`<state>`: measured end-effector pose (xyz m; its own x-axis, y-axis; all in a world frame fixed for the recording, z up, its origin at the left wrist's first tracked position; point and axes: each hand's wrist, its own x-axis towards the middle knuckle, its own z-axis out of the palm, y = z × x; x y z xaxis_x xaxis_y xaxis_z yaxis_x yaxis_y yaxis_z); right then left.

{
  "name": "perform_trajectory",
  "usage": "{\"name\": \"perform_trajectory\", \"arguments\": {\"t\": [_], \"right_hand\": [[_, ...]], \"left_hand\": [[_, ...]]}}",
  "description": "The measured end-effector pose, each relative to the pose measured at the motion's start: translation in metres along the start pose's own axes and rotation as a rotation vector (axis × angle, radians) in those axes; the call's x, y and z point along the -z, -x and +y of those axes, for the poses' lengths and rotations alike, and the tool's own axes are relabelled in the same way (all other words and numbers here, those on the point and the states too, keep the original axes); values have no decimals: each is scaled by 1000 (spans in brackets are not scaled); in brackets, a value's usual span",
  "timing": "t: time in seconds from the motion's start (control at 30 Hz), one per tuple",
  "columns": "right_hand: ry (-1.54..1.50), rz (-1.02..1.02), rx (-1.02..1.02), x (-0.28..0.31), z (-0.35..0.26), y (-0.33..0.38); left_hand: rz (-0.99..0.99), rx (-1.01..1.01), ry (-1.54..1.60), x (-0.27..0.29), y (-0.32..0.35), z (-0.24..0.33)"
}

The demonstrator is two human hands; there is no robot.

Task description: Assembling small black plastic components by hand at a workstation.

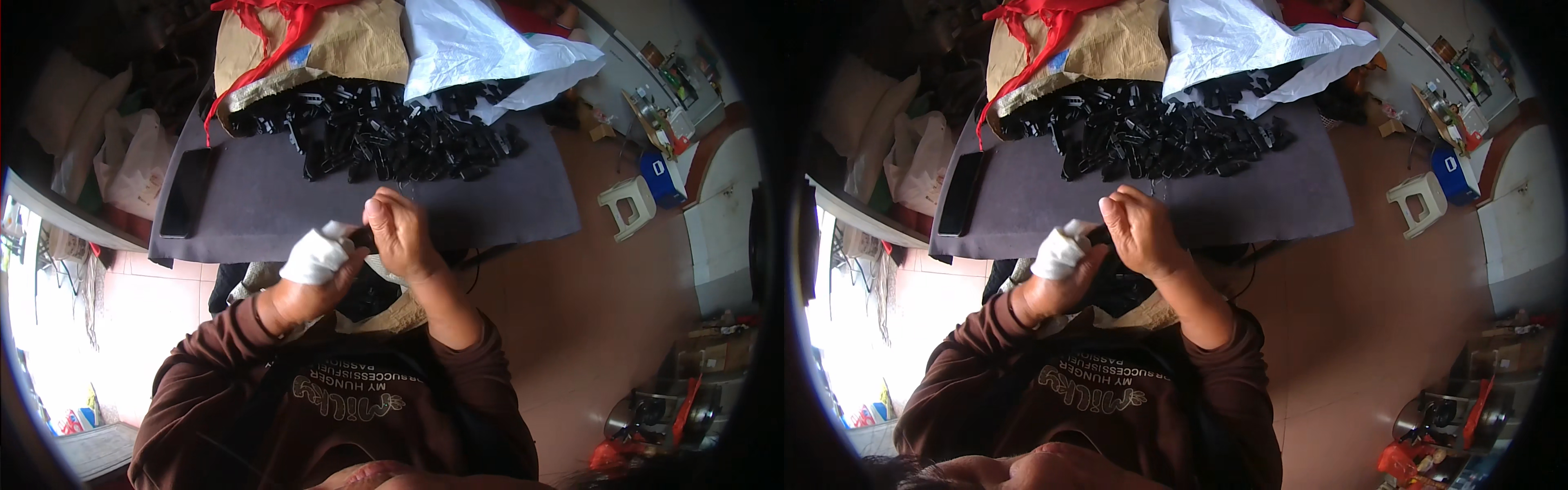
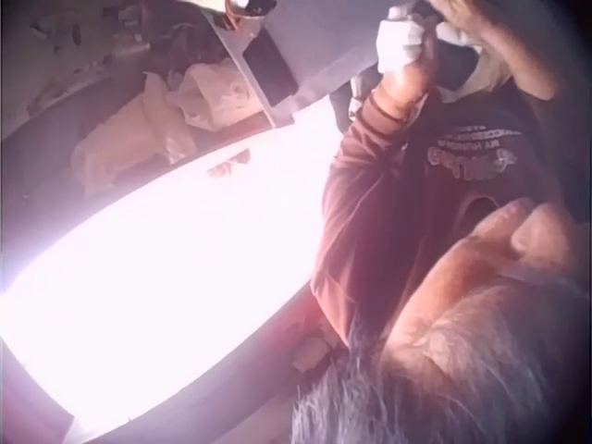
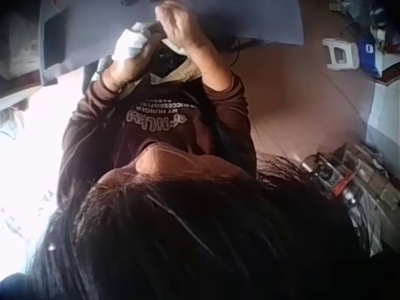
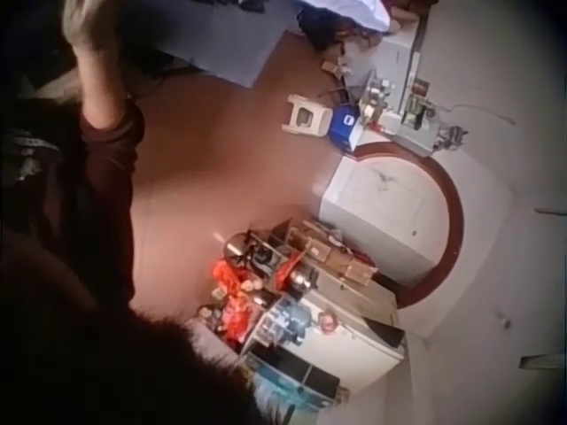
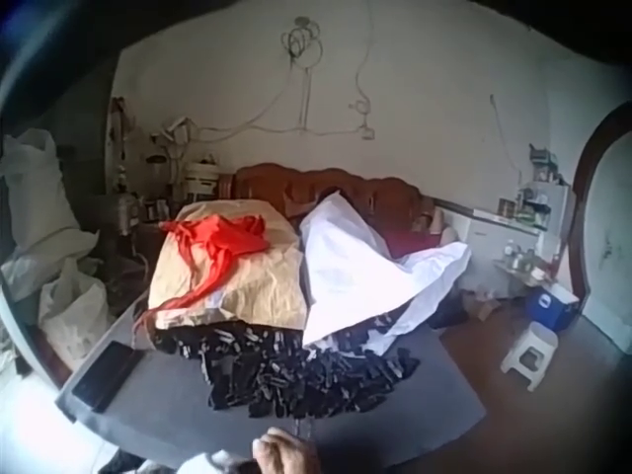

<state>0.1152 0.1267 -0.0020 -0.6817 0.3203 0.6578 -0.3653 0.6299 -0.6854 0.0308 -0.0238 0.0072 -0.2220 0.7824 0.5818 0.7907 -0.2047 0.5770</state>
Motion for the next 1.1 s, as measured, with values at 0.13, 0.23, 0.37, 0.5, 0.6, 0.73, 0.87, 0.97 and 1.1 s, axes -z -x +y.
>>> {"name": "perform_trajectory", "arguments": {"t": [0.13,0.23,0.37,0.5,0.6,0.73,0.87,0.97,1.1], "right_hand": [[-143,-270,-144,20,-23,-11],[-213,-306,-170,27,-13,-4],[-253,-376,-278,30,-17,-4],[58,-272,-68,9,-23,1],[-138,-151,26,-5,-38,-1],[-75,-130,25,-10,-32,3],[-296,-70,-104,-17,-26,6],[-60,75,2,-19,-32,10],[102,39,32,-12,-41,9]], "left_hand": [[-120,334,308,26,2,-15],[-236,298,476,42,-11,-5],[-216,407,738,56,-9,-20],[-156,143,324,49,-10,-25],[-280,-100,-142,47,-22,-18],[-266,-62,104,42,-21,-13],[-106,66,846,27,-4,-4],[-135,278,907,26,-7,9],[-99,312,1026,27,0,4]]}}
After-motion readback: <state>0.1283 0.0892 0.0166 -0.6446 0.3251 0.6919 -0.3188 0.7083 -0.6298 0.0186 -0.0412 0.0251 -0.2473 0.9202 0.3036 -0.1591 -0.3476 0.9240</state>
